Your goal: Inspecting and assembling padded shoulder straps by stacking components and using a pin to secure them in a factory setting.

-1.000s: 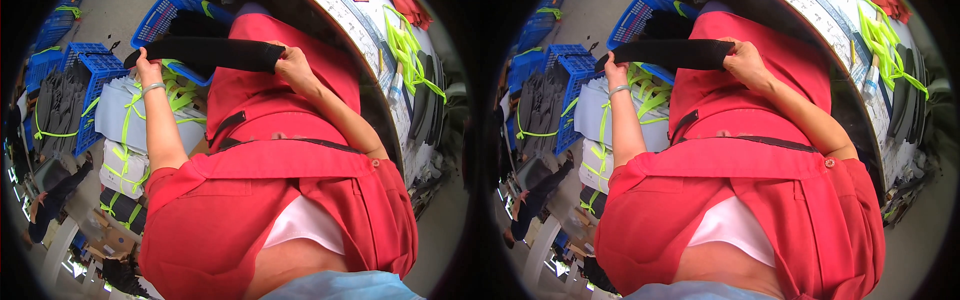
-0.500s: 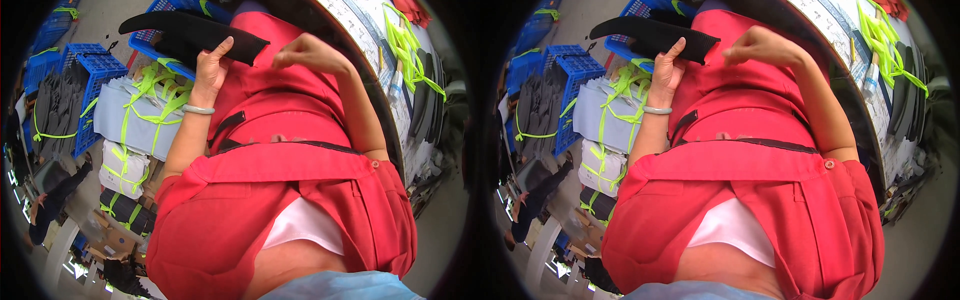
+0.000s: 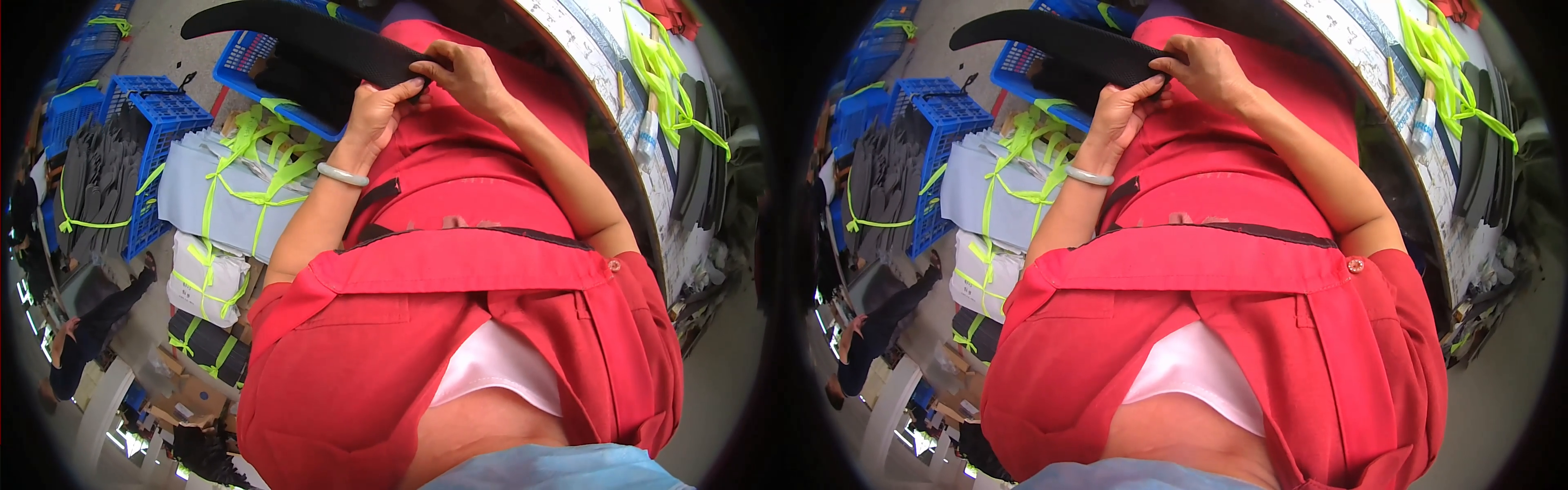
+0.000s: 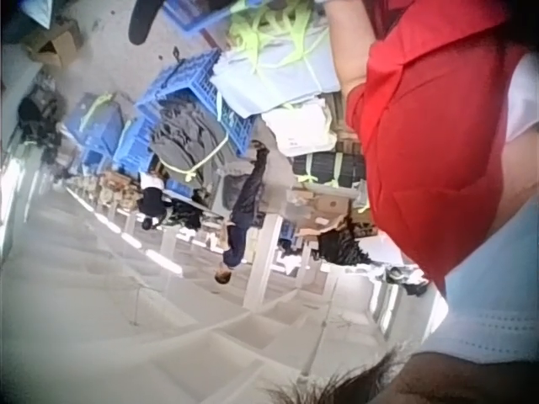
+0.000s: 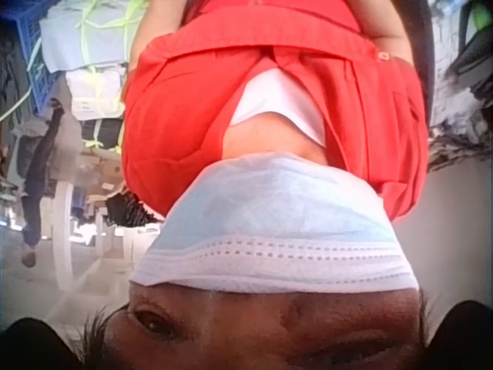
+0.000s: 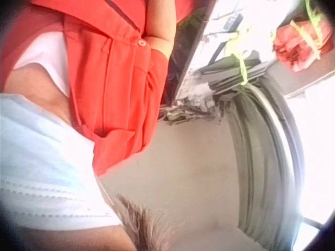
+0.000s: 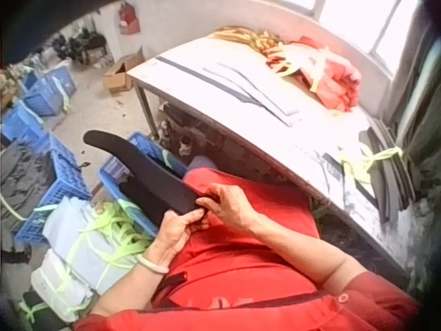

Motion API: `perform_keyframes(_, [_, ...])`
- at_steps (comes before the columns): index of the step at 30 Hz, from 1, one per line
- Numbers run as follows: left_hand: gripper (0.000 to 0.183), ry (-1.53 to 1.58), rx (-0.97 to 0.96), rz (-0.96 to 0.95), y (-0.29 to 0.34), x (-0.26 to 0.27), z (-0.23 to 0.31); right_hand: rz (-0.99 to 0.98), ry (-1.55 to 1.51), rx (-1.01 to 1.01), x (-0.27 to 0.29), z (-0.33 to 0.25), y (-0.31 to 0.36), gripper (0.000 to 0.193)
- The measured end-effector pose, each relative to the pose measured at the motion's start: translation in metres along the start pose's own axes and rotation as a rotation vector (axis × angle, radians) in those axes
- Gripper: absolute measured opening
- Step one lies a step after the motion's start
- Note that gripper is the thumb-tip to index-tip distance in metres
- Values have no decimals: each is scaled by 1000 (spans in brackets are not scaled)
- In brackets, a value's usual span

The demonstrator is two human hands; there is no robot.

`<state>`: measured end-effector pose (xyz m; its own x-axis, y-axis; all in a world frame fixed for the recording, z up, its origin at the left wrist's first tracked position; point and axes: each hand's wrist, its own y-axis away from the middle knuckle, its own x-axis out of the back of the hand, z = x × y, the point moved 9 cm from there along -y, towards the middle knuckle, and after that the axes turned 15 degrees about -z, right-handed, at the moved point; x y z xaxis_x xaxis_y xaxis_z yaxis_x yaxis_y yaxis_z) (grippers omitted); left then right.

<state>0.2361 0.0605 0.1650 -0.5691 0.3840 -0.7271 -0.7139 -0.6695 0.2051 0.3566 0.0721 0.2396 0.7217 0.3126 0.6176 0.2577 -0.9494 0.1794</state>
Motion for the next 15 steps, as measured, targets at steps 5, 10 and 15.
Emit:
perform_keyframes(5, [20, 5, -32, 7, 1, 1, 12, -20, -70, -35, 5, 1, 0, 29])
perform_keyframes(10, [21, -42, -69, 23, 6, 11, 11, -82, -233, -40, -7, 7, -1, 29])
perform_keyframes(15, [28, 30, -133, 80, 9, 12, 19, -43, -315, -63, -12, 12, -5, 27])
